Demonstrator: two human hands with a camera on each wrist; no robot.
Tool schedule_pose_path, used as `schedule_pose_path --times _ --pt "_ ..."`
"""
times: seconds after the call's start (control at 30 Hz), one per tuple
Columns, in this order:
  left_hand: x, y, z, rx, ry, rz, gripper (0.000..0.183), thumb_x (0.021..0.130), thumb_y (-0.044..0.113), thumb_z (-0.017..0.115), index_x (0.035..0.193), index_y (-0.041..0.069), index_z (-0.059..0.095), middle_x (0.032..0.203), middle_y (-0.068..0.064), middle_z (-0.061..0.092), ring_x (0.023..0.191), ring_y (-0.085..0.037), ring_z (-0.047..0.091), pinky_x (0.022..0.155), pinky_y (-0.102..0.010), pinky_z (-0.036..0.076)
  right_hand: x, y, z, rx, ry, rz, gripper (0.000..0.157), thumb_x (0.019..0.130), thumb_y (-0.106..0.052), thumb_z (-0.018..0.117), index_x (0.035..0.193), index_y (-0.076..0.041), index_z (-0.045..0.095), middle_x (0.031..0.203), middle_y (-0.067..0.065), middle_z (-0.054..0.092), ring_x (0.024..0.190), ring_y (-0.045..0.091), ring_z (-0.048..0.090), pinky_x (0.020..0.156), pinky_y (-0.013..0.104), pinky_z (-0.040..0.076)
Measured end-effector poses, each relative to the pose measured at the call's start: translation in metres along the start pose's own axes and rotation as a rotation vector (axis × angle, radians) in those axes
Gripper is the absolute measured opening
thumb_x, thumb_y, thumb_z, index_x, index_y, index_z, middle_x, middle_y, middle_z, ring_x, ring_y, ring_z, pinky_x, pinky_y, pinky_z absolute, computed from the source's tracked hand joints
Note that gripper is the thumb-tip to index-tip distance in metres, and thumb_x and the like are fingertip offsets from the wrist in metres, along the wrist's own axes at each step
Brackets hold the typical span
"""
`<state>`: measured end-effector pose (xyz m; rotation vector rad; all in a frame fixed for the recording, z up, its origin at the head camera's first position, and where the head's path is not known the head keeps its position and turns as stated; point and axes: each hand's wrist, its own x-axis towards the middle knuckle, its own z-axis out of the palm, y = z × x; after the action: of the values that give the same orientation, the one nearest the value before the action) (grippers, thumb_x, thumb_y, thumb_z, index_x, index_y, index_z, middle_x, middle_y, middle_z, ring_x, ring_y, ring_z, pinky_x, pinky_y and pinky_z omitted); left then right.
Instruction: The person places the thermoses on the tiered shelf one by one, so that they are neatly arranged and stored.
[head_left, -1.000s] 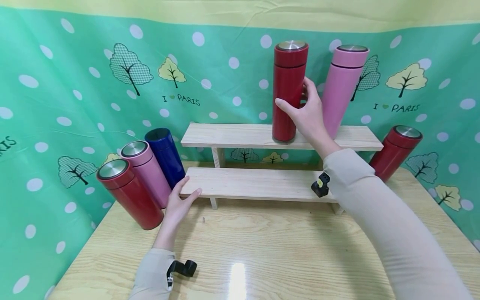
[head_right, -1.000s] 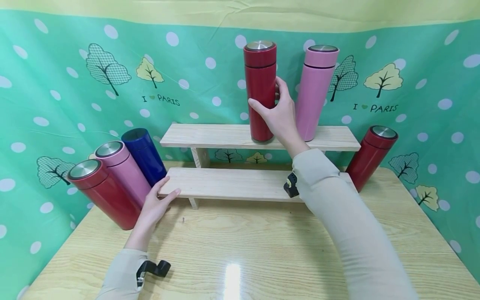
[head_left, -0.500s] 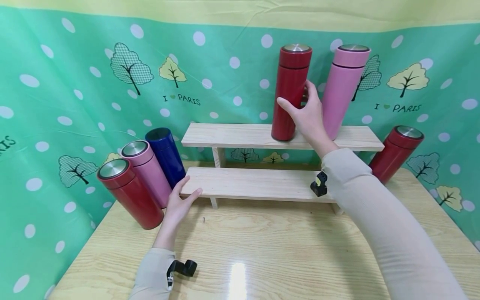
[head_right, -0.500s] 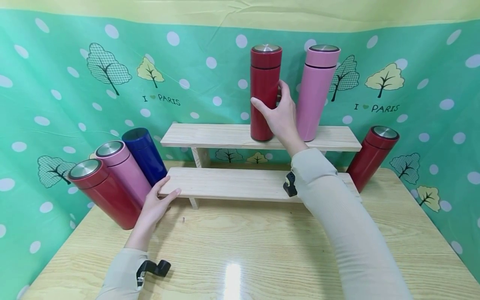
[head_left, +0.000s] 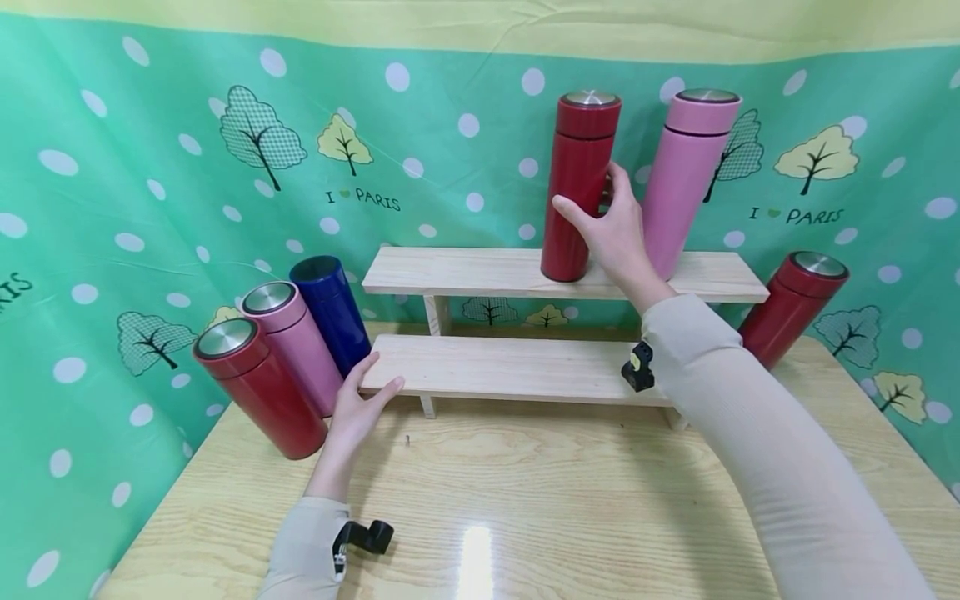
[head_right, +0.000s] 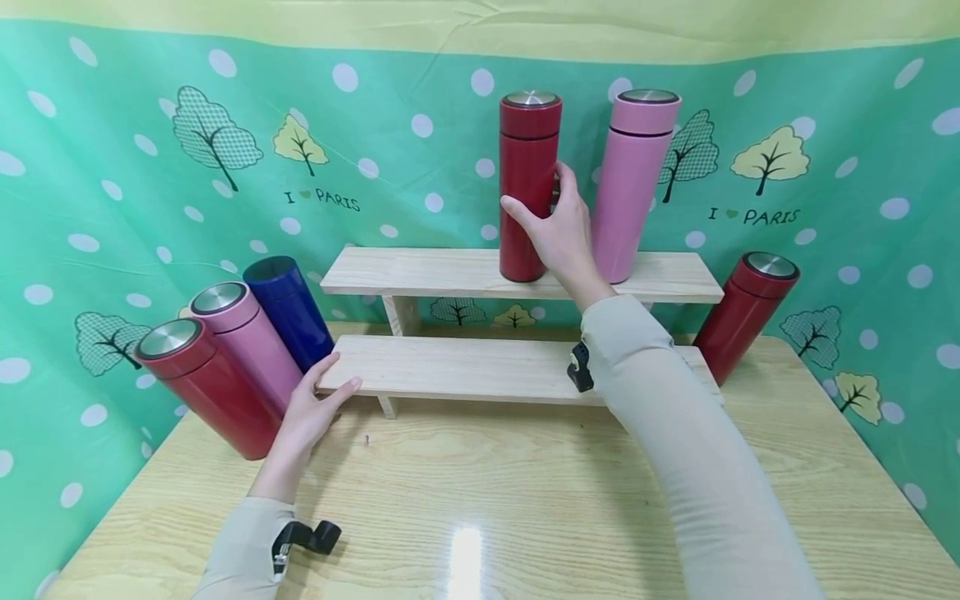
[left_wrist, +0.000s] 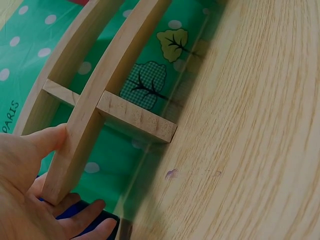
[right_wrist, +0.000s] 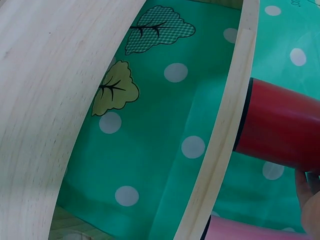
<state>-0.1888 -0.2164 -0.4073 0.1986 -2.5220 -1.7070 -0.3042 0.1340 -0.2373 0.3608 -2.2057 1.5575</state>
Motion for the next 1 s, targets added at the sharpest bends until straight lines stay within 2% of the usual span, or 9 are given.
schedule_pose_path --times 0.73,0.9,1.0 --pt "0.000 -0.001 0.000 0.018 0.000 0.000 0.071 0.095 0.028 0.069 0.154 0.010 0.034 0.160 -0.014 0.026 0.149 -0.031 0.016 0.119 -0.050 0.017 0.001 -0.003 0.004 0.031 -0.022 0.082 0.087 0.089 -0.039 0.074 0.156 -0.025 0.020 0.147 0.001 0.043 0.130 0.015 0.043 0.103 0.040 0.045" --pt "-0.001 0.000 -0.001 0.020 0.002 0.004 0.071 0.095 0.029 0.069 0.154 0.010 0.034 0.160 -0.014 0.026 0.148 -0.030 0.016 0.118 -0.050 0.017 -0.005 -0.005 0.004 0.117 -0.014 0.089 0.085 0.091 -0.037 0.072 0.157 -0.024 0.020 0.150 0.001 0.040 0.133 0.015 0.040 0.107 0.040 0.042" --pt "0.000 -0.001 0.000 0.023 -0.002 0.006 0.070 0.096 0.028 0.068 0.154 0.010 0.034 0.160 -0.015 0.026 0.149 -0.031 0.016 0.118 -0.050 0.017 -0.009 -0.004 0.003 0.175 0.035 0.045 0.081 0.091 -0.033 0.072 0.156 -0.021 0.025 0.152 0.001 0.039 0.136 0.015 0.039 0.110 0.038 0.038"
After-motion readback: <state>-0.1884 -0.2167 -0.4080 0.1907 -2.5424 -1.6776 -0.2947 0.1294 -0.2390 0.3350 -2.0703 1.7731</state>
